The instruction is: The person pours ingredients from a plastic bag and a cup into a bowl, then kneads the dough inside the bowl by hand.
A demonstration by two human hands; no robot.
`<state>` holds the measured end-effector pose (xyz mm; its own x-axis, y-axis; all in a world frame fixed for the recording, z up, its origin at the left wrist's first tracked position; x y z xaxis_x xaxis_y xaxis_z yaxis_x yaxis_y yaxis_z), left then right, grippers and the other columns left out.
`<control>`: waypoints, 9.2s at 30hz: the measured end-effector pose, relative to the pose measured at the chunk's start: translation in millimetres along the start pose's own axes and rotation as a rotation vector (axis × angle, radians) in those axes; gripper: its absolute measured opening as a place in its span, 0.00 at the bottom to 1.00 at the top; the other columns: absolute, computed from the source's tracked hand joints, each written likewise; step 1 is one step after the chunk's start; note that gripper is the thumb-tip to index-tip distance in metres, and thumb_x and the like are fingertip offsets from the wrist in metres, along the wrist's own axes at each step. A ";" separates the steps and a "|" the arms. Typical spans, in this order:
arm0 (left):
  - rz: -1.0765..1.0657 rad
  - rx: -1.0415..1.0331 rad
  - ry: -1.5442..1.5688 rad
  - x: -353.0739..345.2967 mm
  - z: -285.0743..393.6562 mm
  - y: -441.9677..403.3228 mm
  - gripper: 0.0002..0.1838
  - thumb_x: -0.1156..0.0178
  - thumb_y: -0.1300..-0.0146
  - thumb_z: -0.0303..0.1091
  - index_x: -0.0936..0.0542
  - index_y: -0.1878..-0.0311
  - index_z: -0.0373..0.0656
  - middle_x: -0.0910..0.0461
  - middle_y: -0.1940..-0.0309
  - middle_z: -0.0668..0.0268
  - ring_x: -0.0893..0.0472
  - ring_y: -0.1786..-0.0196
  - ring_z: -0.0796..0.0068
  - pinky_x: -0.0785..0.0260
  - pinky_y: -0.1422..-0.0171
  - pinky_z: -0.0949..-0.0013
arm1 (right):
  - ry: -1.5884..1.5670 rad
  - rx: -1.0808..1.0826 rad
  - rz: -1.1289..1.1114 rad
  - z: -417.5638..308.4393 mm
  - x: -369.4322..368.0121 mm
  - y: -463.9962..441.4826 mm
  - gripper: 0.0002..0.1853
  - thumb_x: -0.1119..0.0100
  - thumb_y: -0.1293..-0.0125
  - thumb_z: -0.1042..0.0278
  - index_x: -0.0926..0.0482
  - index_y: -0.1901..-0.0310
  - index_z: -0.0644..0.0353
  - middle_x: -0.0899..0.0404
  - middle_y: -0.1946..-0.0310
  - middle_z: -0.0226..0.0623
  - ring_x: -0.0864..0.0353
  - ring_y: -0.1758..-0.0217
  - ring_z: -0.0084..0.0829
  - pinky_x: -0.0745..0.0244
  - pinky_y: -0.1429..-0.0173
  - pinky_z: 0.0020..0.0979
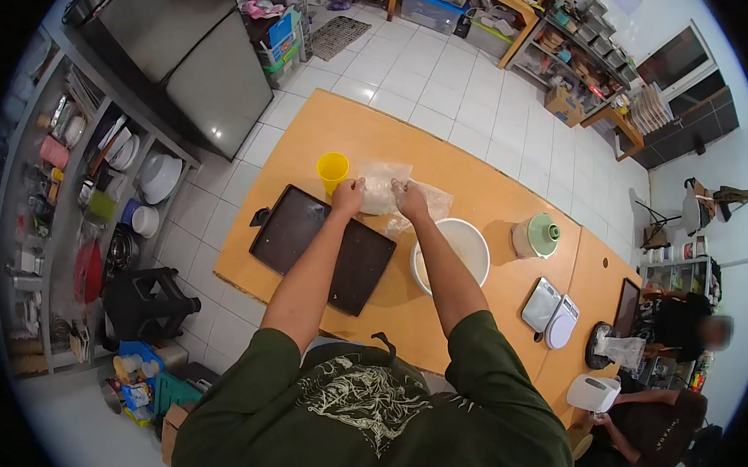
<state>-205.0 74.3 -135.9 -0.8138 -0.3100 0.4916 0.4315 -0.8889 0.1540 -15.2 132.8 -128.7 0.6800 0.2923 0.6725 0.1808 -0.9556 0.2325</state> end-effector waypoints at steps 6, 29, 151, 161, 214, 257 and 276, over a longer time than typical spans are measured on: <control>0.149 0.029 0.047 26.3 9.4 26.2 0.21 0.42 0.37 0.47 0.20 0.72 0.36 0.21 0.76 0.50 0.20 0.67 0.48 0.31 0.61 0.55 | -0.078 0.164 0.191 -28.5 11.3 8.3 0.29 0.45 0.34 0.48 0.30 0.44 0.68 0.22 0.54 0.59 0.23 0.48 0.55 0.30 0.43 0.44; 0.095 -0.306 0.300 70.0 4.7 11.9 0.30 0.29 0.53 0.21 0.30 0.46 0.41 0.21 0.57 0.64 0.20 0.54 0.72 0.26 0.51 0.68 | 0.088 0.228 0.283 -97.3 48.4 49.6 0.30 0.36 0.39 0.58 0.34 0.37 0.55 0.32 0.44 0.53 0.32 0.39 0.51 0.34 0.37 0.46; -0.320 -0.325 0.177 -81.7 46.6 81.8 0.34 0.27 0.58 0.24 0.29 0.44 0.40 0.19 0.52 0.59 0.20 0.48 0.66 0.29 0.43 0.65 | -0.074 -0.235 0.143 170.9 67.2 123.0 0.19 0.45 0.35 0.57 0.20 0.51 0.64 0.17 0.58 0.49 0.17 0.56 0.41 0.26 0.49 0.38; -0.334 -0.099 -0.444 -60.3 16.1 101.9 0.26 0.35 0.46 0.42 0.28 0.46 0.40 0.21 0.53 0.46 0.22 0.48 0.48 0.29 0.45 0.56 | 0.233 -0.014 0.080 174.2 50.7 126.3 0.27 0.42 0.39 0.54 0.29 0.40 0.57 0.18 0.59 0.53 0.19 0.52 0.48 0.28 0.46 0.41; -0.417 -0.195 -0.235 -136.9 43.0 163.9 0.12 0.48 0.37 0.31 0.33 0.52 0.43 0.22 0.63 0.41 0.23 0.56 0.37 0.32 0.53 0.43 | 0.468 -0.065 -0.273 140.7 23.5 121.6 0.20 0.40 0.47 0.62 0.19 0.54 0.63 0.21 0.50 0.48 0.25 0.42 0.48 0.33 0.41 0.54; -0.278 -0.191 -0.334 -133.2 48.9 172.0 0.10 0.46 0.37 0.33 0.31 0.54 0.43 0.20 0.62 0.46 0.21 0.56 0.41 0.30 0.54 0.46 | 0.318 -0.325 -0.151 198.9 27.8 144.8 0.35 0.38 0.46 0.58 0.35 0.36 0.58 0.28 0.41 0.49 0.32 0.33 0.43 0.37 0.31 0.44; -0.305 -0.111 -0.338 -132.2 49.9 173.4 0.13 0.46 0.38 0.33 0.32 0.51 0.44 0.20 0.62 0.45 0.21 0.55 0.40 0.30 0.52 0.45 | 0.230 -0.020 -0.133 134.4 30.1 186.0 0.26 0.42 0.40 0.63 0.35 0.44 0.68 0.21 0.58 0.56 0.22 0.52 0.55 0.29 0.48 0.47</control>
<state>-3.1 -21.9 -131.5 -0.7164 0.0825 0.6928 0.1330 -0.9587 0.2516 134.4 -41.1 -159.6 0.4710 0.4183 0.7766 0.2424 -0.9079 0.3420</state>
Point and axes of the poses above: each hand's wrist, its own y-axis away from the middle knuckle, its own x-axis out of the back of the hand, z = x × y, the point moved 7 cm from there along -y, towards the middle knuckle
